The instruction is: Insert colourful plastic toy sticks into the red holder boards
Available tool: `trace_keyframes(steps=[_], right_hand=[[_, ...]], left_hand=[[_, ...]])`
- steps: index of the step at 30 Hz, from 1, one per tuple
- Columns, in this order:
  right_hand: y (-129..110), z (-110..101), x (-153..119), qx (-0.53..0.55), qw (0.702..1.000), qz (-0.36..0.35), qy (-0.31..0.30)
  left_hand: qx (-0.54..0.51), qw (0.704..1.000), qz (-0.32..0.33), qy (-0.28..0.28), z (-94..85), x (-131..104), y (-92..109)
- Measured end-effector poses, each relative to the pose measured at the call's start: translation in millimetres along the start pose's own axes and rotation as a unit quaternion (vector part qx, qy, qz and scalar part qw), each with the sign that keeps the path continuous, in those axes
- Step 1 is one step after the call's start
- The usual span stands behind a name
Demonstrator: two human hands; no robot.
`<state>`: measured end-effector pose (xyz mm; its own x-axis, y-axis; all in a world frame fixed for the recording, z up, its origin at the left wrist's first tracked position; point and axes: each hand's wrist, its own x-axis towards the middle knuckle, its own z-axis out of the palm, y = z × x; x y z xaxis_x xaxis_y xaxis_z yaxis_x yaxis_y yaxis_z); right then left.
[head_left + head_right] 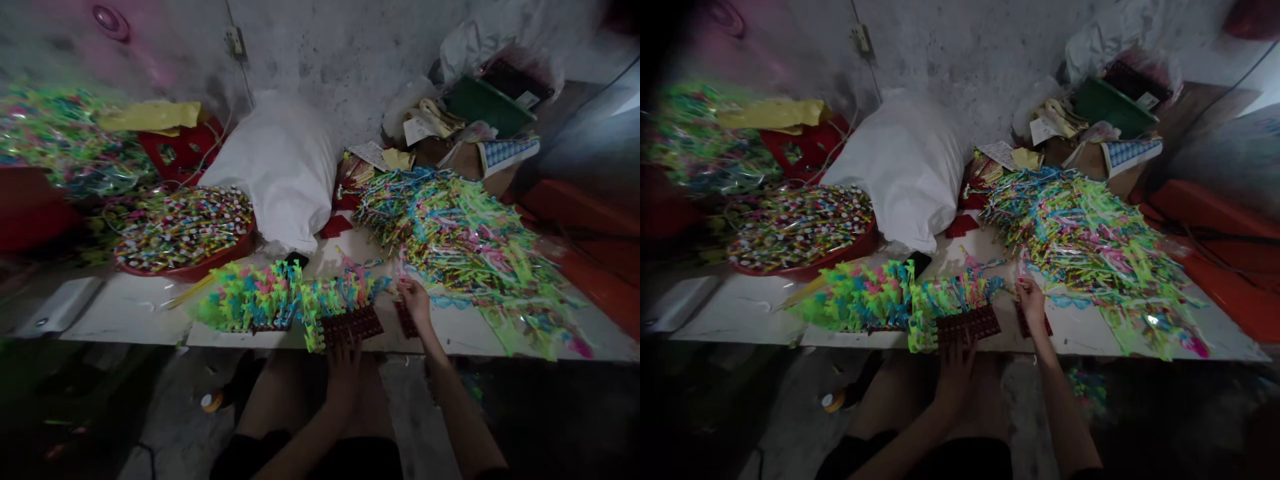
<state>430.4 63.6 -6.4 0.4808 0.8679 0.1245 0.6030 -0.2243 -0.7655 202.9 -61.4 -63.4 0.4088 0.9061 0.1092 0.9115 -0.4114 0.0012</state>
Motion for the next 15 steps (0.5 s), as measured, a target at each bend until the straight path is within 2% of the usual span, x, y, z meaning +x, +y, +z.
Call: trace_keyframes(steps=[2,4,7,9,13,15], right_hand=[[-7.5,-6.8,-17.8,0.124,0.992,0.007,0.028],[-19.5,-10.6,-39.6,0.239,0.97,0.026,0.037],[-40.8,-8.0,-73.6,0.31,0.95,0.027,0.022],[-53.9,-0.6,-94.0,0.305,0.952,0.004,0.007],[-73.1,22.8,-122.6,0.197,0.98,-0.036,0.004],[-78.7,36.1,-130.0,0.168,0.983,-0.063,-0.028]], left_hand=[[-0.007,1.0,0.0,-0.011,-3.5,1.9,0.0],[-0.02,1.0,-0.004,-0.02,-5.9,3.5,-0.5],[-0.026,0.999,-0.014,-0.028,-6.5,4.1,-0.8],[-0.025,0.999,-0.014,-0.028,-5.4,3.4,-0.8],[-0.033,0.999,-0.011,-0.01,-1.7,0.5,-0.4],[-0.048,0.999,-0.011,0.01,1.6,-0.9,-0.1]])
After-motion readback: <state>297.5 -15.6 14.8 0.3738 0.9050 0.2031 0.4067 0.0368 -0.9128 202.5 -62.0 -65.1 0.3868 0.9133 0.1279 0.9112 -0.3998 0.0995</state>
